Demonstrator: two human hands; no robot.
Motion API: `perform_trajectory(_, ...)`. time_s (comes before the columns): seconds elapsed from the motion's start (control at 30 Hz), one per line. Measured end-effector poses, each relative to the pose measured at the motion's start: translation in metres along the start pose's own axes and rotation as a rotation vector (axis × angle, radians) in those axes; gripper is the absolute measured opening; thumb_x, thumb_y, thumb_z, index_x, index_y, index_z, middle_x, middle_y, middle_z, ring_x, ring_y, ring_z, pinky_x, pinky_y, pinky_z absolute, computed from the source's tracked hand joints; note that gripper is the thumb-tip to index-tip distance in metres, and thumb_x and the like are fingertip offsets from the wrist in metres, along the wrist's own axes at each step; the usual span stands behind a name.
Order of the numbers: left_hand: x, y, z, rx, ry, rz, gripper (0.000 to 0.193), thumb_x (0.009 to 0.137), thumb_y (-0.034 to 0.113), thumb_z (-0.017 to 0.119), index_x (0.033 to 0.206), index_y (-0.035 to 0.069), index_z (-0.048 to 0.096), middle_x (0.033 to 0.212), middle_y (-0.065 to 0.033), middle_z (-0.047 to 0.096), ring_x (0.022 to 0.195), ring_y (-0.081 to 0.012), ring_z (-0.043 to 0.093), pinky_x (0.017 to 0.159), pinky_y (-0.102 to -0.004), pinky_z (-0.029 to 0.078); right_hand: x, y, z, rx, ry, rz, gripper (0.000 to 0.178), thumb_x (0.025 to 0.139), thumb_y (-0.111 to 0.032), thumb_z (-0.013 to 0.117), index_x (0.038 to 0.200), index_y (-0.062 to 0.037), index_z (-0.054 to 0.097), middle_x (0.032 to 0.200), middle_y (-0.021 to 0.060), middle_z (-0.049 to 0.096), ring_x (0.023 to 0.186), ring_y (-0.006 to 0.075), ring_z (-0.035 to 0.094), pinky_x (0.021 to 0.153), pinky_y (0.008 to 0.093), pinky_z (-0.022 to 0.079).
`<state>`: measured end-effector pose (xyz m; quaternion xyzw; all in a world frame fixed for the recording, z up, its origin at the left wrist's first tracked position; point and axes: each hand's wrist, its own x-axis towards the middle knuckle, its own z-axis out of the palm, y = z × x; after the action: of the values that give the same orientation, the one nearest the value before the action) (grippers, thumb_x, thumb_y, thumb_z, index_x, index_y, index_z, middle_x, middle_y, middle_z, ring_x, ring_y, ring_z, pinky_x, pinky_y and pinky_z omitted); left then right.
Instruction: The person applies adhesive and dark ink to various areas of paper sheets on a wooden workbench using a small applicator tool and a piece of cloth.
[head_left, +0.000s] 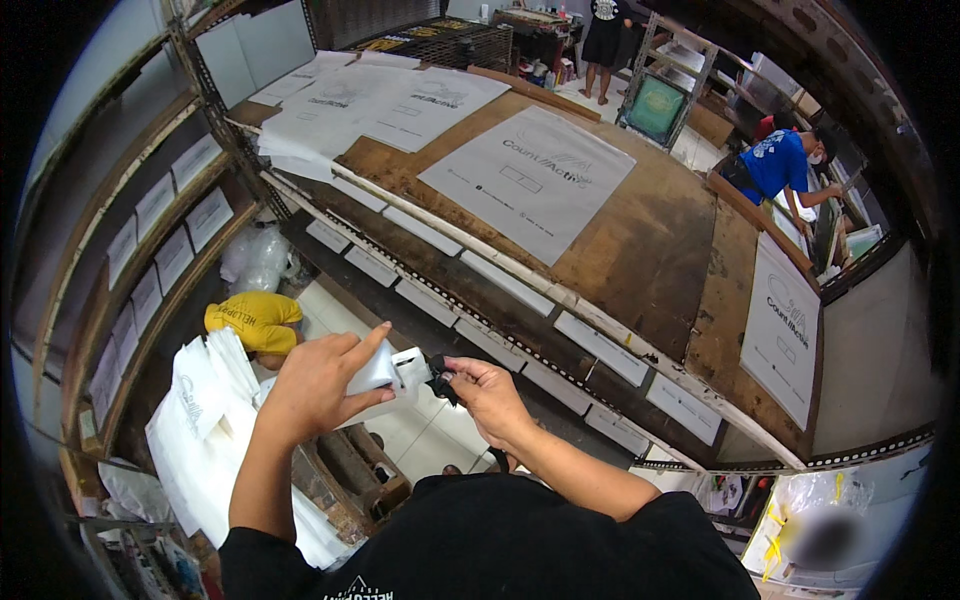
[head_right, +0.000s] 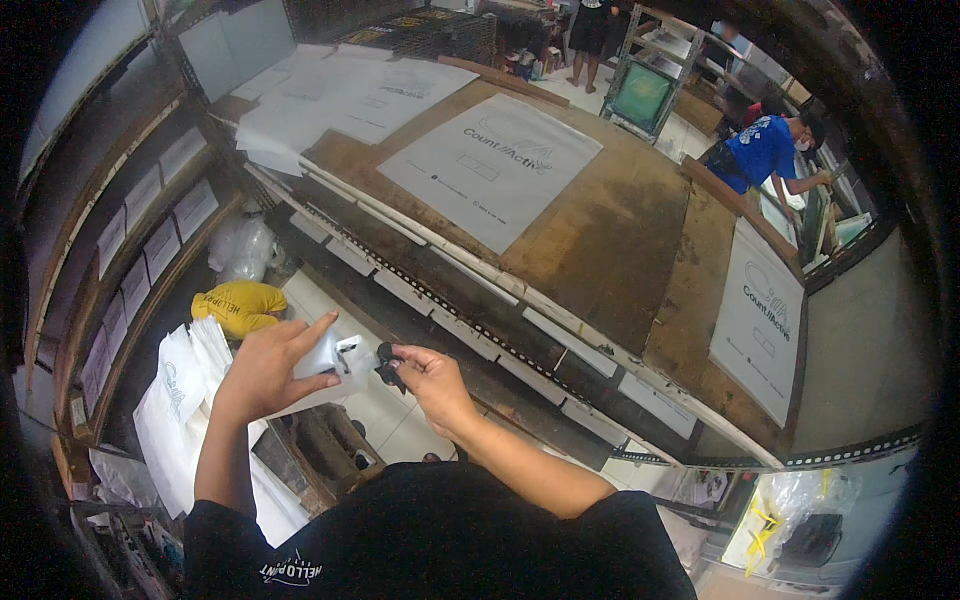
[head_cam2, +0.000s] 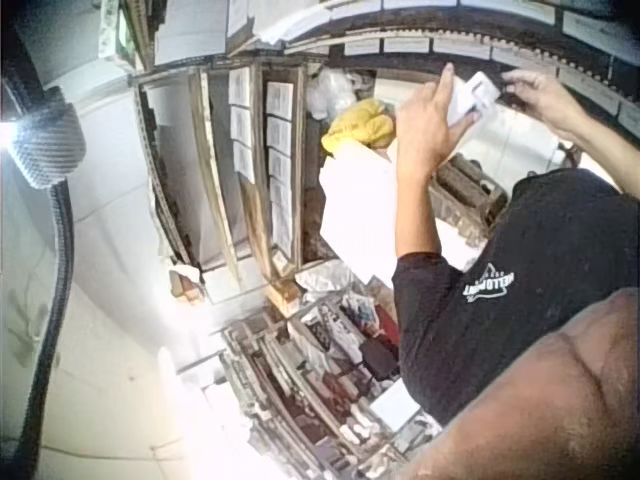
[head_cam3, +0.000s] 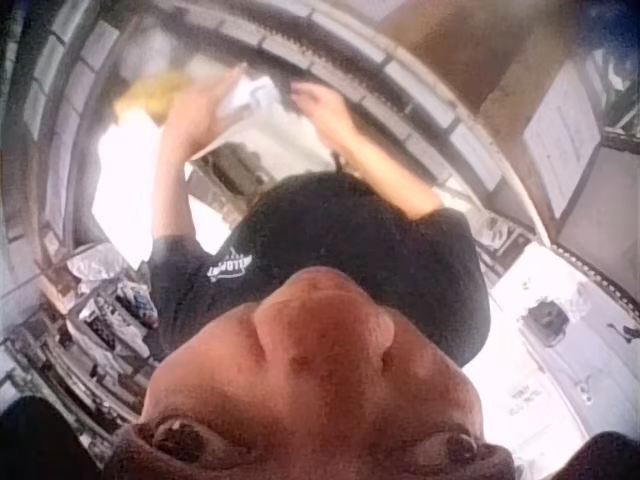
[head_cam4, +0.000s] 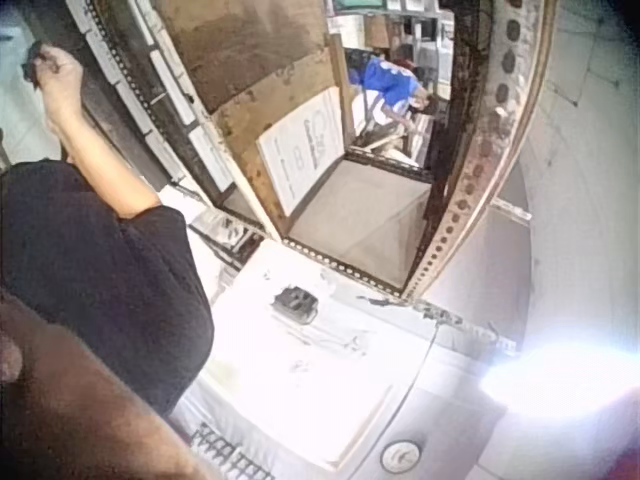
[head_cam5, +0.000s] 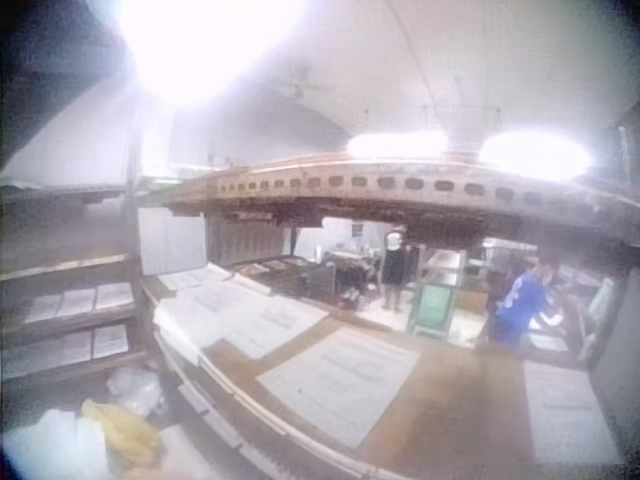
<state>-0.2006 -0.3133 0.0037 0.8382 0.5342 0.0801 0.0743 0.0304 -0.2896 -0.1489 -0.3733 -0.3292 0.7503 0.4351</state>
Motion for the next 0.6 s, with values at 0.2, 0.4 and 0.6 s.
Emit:
perform_trajectory(0.2, -0.022, -0.002, 0.015, -0.028, 0.048, -0.083, 0.083, 0.084, 0.047, 0.079, 0.151, 0.008, 0.050, 0.095, -0.0150, 0.064, 0.090, -0.0362, 0.065, 0.079, -0.0448, 0.051, -0.001, -0.009, 0.003, -0.364, -0.059, -0.046, 0.025, 0.099, 0.001, 0.063, 0.123, 0.0034, 0.071, 0.109, 0.0063, 0.074, 0.096, 0.0092, 0.066, 0.086, 0.0245, 0.054)
perform_trajectory(0.4, -0.070, -0.009, 0.072, -0.223, 0.302, -0.216, 0.085, 0.079, 0.038, 0.085, 0.149, 0.004, 0.051, 0.100, -0.0178, 0.065, 0.092, -0.0384, 0.064, 0.082, -0.0450, 0.051, 0.006, -0.051, 0.022, -0.984, -0.345, -0.535, 0.023, 0.090, -0.002, 0.067, 0.111, 0.0000, 0.076, 0.107, 0.0161, 0.077, 0.098, 0.0289, 0.073, 0.088, 0.0383, 0.058)
perform_trajectory(0.6, -0.102, -0.009, 0.137, -0.413, 0.498, -0.344, 0.084, 0.077, 0.032, 0.088, 0.146, 0.000, 0.051, 0.111, -0.0218, 0.065, 0.102, -0.0403, 0.064, 0.090, -0.0456, 0.051, 0.023, -0.061, 0.038, -1.199, -0.645, -0.518, 0.024, 0.088, 0.000, 0.067, 0.110, 0.0006, 0.076, 0.106, 0.0172, 0.076, 0.099, 0.0347, 0.073, 0.090, 0.0407, 0.058)
